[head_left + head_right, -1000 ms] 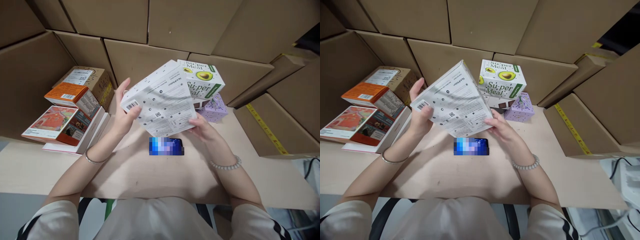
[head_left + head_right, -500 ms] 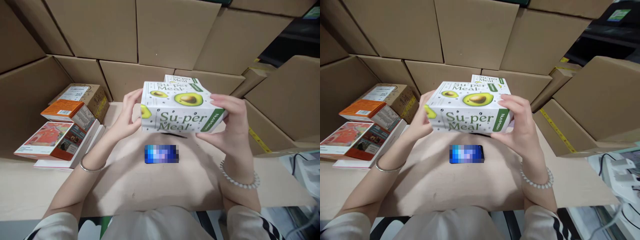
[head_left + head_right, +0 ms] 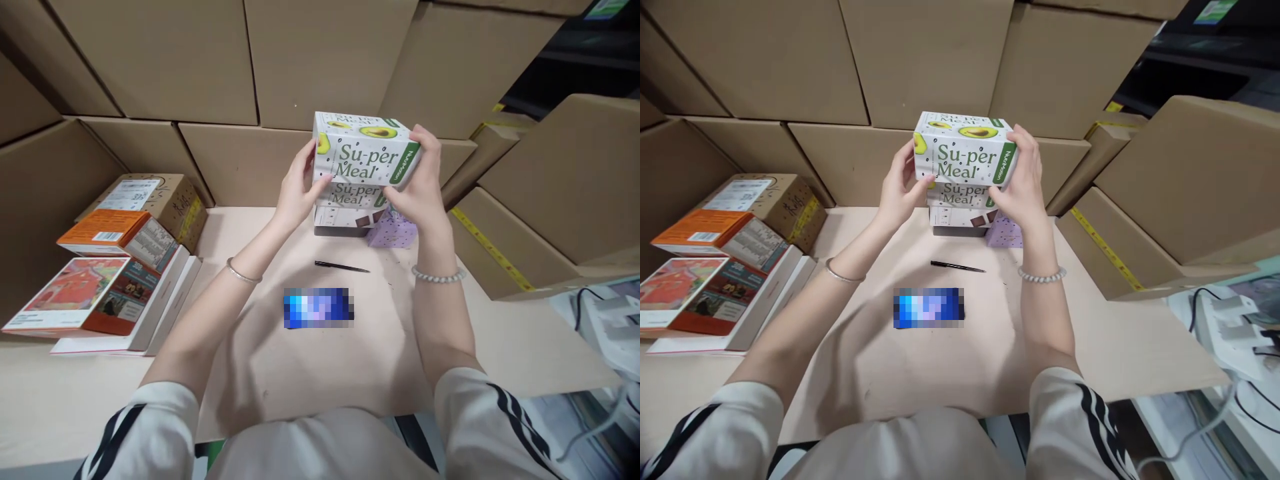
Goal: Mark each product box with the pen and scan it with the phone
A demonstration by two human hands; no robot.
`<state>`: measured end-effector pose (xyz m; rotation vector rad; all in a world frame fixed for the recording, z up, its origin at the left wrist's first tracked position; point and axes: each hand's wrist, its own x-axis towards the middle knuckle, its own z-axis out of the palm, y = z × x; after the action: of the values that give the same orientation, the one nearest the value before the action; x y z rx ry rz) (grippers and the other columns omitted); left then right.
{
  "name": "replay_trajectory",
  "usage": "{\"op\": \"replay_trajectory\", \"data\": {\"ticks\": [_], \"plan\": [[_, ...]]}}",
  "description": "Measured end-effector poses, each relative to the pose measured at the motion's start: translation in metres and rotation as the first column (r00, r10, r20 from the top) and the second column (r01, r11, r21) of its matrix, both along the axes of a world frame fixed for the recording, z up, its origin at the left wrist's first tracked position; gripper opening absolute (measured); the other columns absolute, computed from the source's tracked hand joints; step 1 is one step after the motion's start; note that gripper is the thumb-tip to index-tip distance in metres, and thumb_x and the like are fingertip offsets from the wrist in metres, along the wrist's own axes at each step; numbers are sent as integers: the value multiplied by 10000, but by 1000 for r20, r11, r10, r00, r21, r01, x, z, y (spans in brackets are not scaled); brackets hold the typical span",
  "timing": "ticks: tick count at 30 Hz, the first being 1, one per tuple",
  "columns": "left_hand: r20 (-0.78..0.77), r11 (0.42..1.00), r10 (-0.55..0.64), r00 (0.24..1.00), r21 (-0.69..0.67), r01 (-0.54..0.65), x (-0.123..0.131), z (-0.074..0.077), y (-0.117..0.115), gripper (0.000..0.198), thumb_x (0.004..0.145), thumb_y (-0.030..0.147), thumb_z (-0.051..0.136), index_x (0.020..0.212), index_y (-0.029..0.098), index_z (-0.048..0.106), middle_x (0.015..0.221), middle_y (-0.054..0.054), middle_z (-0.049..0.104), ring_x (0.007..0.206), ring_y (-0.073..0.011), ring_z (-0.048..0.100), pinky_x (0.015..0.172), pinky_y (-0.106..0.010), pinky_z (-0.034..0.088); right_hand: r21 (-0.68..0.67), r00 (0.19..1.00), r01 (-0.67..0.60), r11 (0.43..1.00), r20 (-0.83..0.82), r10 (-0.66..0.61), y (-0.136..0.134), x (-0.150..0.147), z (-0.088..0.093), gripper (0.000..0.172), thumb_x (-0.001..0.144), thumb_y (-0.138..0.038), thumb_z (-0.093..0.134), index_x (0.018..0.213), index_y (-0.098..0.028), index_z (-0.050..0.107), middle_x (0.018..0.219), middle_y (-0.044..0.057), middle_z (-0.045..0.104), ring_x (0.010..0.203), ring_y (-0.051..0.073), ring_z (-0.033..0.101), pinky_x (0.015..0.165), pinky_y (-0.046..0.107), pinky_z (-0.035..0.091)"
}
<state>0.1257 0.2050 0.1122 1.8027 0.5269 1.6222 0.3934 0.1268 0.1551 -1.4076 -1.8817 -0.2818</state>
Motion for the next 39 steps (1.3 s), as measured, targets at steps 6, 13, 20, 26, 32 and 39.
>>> {"op": "replay_trajectory", "data": {"ticks": [6,13,20,26,32,39], "plan": [[1,996,38,999,86,-38,18,-20,39,803,898,769,820,1535,313,640,1668,-119,609,1629,-393,536,1388,-570,403,-15,999,-17,1000,-35,17,50,31,-19,914,1072,-533,640,1788,-343,105,1862,166,252,1786,379,199,1384,724,299],[-178,973,147,973,205,-110,10,-32,49,804,1018,818,596,1692,410,437,1713,-111,539,1692,-356,437,1401,-565,357,187,991,94,978,72,-109,24,12,-37,914,1091,-571,499,1834,-350,15,1912,142,189,1792,380,193,1383,718,321],[-271,886,406,873,353,-302,-34,-43,-64,475,1153,612,454,1541,343,509,1595,-142,556,1585,-357,512,1358,-617,355,240,980,-167,956,147,134,-77,-94,-118,681,1028,-319,599,1671,-277,378,1570,184,657,1589,421,561,1352,797,305],[-515,876,483,708,302,-377,-86,-84,-138,334,1129,347,496,1426,208,552,1493,-203,605,1420,-342,606,1201,-582,526,-113,920,-385,916,28,390,-96,-139,-145,441,1035,-272,559,1472,-214,576,1412,174,766,1450,377,682,1338,727,400],[-673,834,524,522,279,-476,-134,-97,-200,218,1046,199,591,1252,204,660,1355,-157,623,1262,-303,641,1045,-499,595,-376,857,-499,781,-79,509,-92,-167,-144,397,1009,-300,595,1394,-214,641,1398,183,762,1418,390,681,1331,771,374],[-360,419,888,286,377,-826,-169,-70,-249,104,995,234,732,1098,242,716,1061,-70,508,1054,-291,572,987,-513,524,-378,669,-743,553,-382,638,-40,-264,-113,456,934,-274,681,1385,-226,636,1458,169,701,1415,362,658,1244,605,522]]}}
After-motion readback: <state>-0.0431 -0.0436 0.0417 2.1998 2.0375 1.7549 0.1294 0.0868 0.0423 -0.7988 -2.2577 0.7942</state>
